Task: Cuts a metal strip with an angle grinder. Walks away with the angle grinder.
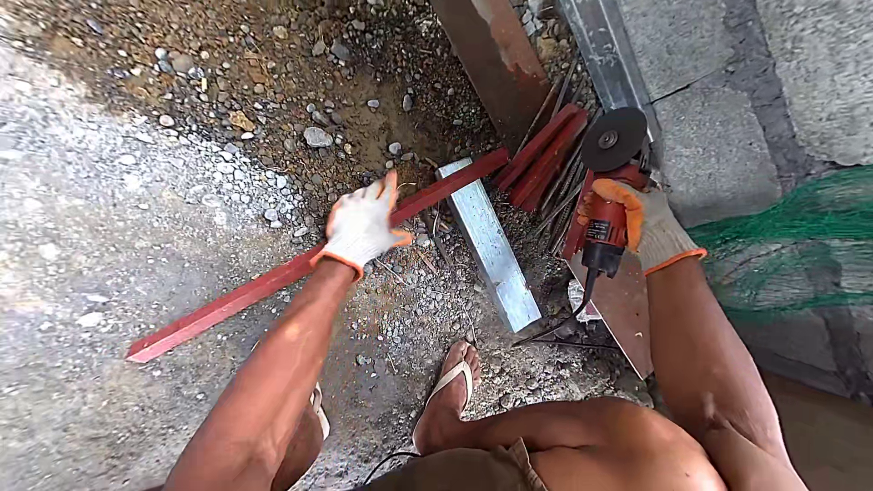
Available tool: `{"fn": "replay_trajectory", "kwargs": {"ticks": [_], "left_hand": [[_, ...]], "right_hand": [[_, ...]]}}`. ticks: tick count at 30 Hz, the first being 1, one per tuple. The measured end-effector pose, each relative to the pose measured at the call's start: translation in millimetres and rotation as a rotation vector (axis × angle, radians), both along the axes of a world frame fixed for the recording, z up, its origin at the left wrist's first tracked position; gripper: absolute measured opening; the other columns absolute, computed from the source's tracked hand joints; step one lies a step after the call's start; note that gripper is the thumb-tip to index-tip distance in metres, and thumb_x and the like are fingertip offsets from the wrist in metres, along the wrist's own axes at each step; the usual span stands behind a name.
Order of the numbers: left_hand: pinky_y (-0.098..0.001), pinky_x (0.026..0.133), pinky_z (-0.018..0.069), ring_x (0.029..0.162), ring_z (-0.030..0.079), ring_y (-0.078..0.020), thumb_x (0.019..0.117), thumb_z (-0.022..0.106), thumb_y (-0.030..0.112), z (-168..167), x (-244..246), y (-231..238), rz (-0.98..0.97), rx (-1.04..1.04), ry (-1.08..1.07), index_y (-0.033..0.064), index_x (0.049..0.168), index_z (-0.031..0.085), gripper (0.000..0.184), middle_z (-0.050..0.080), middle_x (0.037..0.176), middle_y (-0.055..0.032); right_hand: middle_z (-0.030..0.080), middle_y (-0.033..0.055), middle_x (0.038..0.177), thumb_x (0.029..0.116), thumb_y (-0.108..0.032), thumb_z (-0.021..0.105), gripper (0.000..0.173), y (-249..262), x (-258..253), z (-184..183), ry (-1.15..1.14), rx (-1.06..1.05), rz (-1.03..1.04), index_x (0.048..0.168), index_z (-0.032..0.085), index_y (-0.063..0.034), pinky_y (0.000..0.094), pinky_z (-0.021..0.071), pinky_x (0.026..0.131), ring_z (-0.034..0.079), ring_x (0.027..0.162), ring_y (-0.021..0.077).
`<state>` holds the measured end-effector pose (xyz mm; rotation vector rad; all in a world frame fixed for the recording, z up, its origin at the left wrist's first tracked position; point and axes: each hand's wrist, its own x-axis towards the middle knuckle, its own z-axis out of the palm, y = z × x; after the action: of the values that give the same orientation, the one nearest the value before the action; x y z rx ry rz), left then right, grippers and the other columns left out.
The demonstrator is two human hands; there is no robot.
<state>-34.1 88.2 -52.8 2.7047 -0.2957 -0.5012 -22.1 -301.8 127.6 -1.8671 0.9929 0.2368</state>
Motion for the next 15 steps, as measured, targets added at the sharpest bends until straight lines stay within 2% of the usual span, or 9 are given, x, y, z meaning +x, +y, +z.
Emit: {"fn": "replay_trajectory", "kwargs": {"ticks": [2, 3, 4, 6, 8, 10, 12, 13, 15], "left_hand": [[-0.0648, 0.100, 0.0485, 0.122, 0.062, -0.0403, 0.0773, 0.081, 0.061, -14.7, -26.2, 35.7, 0.025, 0.125, 0.004, 0.0254, 0.150, 0.053, 0.085, 0.063, 0.139, -0.0117], [-0.0631, 0.101, 0.0477, 0.121, 0.062, -0.0388, 0.0821, 0.078, 0.060, -17.6, -35.3, 44.5, 0.051, 0.174, 0.017, 0.0263, 0.147, 0.057, 0.076, 0.065, 0.137, -0.0104], [-0.0618, 0.101, 0.0478, 0.120, 0.064, -0.0386, 0.0862, 0.075, 0.061, -16.8, -41.0, 46.8, 0.068, 0.222, 0.041, 0.0243, 0.146, 0.058, 0.072, 0.067, 0.134, -0.0118], [-0.0627, 0.092, 0.0516, 0.110, 0.068, -0.0418, 0.0913, 0.071, 0.056, -3.5, -38.9, 37.3, 0.103, 0.265, 0.113, 0.0195, 0.146, 0.057, 0.068, 0.070, 0.126, -0.0180], [-0.0660, 0.080, 0.0552, 0.102, 0.070, -0.0445, 0.0933, 0.071, 0.050, 20.5, -22.7, 13.0, 0.136, 0.220, 0.156, 0.0197, 0.140, 0.061, 0.056, 0.070, 0.121, -0.0197], [-0.0683, 0.078, 0.0547, 0.103, 0.069, -0.0445, 0.0932, 0.071, 0.049, 40.0, -2.6, -22.0, 0.121, 0.151, 0.192, 0.0220, 0.137, 0.063, 0.052, 0.070, 0.123, -0.0184], [-0.0696, 0.078, 0.0548, 0.105, 0.069, -0.0445, 0.0891, 0.075, 0.046, 41.7, 20.2, -56.3, 0.091, 0.091, 0.194, 0.0211, 0.132, 0.066, 0.051, 0.070, 0.122, -0.0179], [-0.0697, 0.080, 0.0547, 0.106, 0.068, -0.0453, 0.0873, 0.078, 0.044, 37.1, 30.0, -71.1, 0.070, 0.063, 0.189, 0.0197, 0.135, 0.064, 0.056, 0.069, 0.124, -0.0191], [-0.0688, 0.085, 0.0543, 0.111, 0.065, -0.0479, 0.0833, 0.082, 0.040, 24.2, 37.3, -91.3, 0.012, 0.031, 0.159, 0.0155, 0.152, 0.050, 0.079, 0.062, 0.135, -0.0232]], "right_hand": [[0.074, 0.0046, 0.094, 0.0790, -0.038, 0.084, 0.051, -24.4, 2.0, -29.2, -0.043, -0.024, 0.059, 0.118, 0.067, -0.0098, 0.0331, 0.0617, 0.069, 0.072, 0.080, 0.0144], [0.074, 0.0039, 0.094, 0.0777, -0.040, 0.086, 0.052, -22.7, 5.2, -31.6, -0.043, -0.022, 0.069, 0.117, 0.068, -0.0107, 0.0332, 0.0619, 0.070, 0.072, 0.081, 0.0142], [0.073, 0.0057, 0.094, 0.0827, -0.036, 0.084, 0.049, -12.6, 8.7, -23.6, -0.030, 0.019, 0.068, 0.118, 0.065, -0.0083, 0.0340, 0.0628, 0.071, 0.072, 0.081, 0.0158], [0.074, 0.0100, 0.092, 0.0874, -0.028, 0.082, 0.042, 1.1, 13.4, -17.4, -0.067, 0.060, 0.074, 0.117, 0.065, -0.0034, 0.0366, 0.0648, 0.070, 0.074, 0.079, 0.0200], [0.075, 0.0039, 0.093, 0.0786, -0.038, 0.086, 0.048, -7.1, 14.9, -28.9, -0.104, -0.035, 0.156, 0.114, 0.070, -0.0105, 0.0341, 0.0620, 0.071, 0.073, 0.082, 0.0145], [0.074, -0.0001, 0.092, 0.0724, -0.046, 0.087, 0.053, -8.2, 12.5, -30.4, -0.111, -0.099, 0.198, 0.111, 0.071, -0.0145, 0.0332, 0.0606, 0.071, 0.071, 0.082, 0.0115], [0.075, 0.0014, 0.089, 0.0696, -0.046, 0.089, 0.056, -0.4, 12.4, -22.8, -0.119, -0.087, 0.189, 0.111, 0.070, -0.0127, 0.0335, 0.0627, 0.069, 0.073, 0.079, 0.0131], [0.075, 0.0026, 0.089, 0.0685, -0.047, 0.089, 0.060, 1.8, 12.5, -20.0, -0.116, -0.090, 0.188, 0.112, 0.069, -0.0119, 0.0342, 0.0634, 0.069, 0.074, 0.078, 0.0144], [0.074, 0.0022, 0.088, 0.0671, -0.050, 0.089, 0.060, 0.2, 10.1, -20.8, -0.095, -0.136, 0.195, 0.110, 0.070, -0.0125, 0.0351, 0.0616, 0.068, 0.072, 0.077, 0.0140]]}}
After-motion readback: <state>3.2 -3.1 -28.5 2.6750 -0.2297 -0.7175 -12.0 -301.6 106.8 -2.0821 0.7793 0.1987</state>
